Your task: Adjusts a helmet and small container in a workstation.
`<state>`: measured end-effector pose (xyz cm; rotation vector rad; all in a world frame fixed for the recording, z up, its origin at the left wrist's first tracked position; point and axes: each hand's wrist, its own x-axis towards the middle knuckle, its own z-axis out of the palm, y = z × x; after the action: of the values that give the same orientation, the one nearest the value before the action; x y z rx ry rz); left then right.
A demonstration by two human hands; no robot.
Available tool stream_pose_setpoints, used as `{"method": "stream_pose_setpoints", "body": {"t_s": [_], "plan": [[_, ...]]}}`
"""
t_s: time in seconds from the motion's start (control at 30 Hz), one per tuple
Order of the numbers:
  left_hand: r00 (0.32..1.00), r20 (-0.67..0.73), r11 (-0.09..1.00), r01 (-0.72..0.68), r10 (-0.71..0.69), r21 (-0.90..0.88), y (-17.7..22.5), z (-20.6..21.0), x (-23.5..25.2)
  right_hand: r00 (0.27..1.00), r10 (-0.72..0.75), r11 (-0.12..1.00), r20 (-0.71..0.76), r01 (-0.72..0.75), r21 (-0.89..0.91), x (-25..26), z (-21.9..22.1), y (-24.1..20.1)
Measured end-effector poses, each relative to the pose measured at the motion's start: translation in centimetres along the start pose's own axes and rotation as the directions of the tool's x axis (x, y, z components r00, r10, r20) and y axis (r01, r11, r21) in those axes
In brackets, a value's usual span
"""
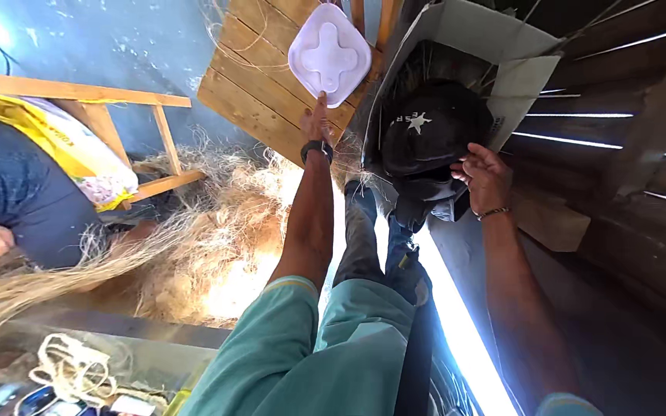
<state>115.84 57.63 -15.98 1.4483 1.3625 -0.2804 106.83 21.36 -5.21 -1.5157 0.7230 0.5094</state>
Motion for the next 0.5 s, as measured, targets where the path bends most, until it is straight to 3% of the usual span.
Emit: {"method": "stream_pose_setpoints", "body": {"t_s": [0.1,0.3,0.5], "plan": [[0.997,0.070,0.997,0.033,-0.028,-0.073,2.3,1.1,0.7,0.998,-0.038,0.999,0.046,0.038,-0.001,-0.1,-0.5,0.8],[0.999,0.034,0.948,-0.005,0.017,-0.317,2.7,2.1,2.0,0.971,-0.213,0.909,0.110,0.239,-0.341,-0.5,-0.4,0.3],[0.998,-0.033,0.940,-0.054,0.046,-0.338,1.7,2.1,3.0,0.967,-0.241,0.875,0.080,0.252,-0.413,-1.0,0.1,0.4]]}}
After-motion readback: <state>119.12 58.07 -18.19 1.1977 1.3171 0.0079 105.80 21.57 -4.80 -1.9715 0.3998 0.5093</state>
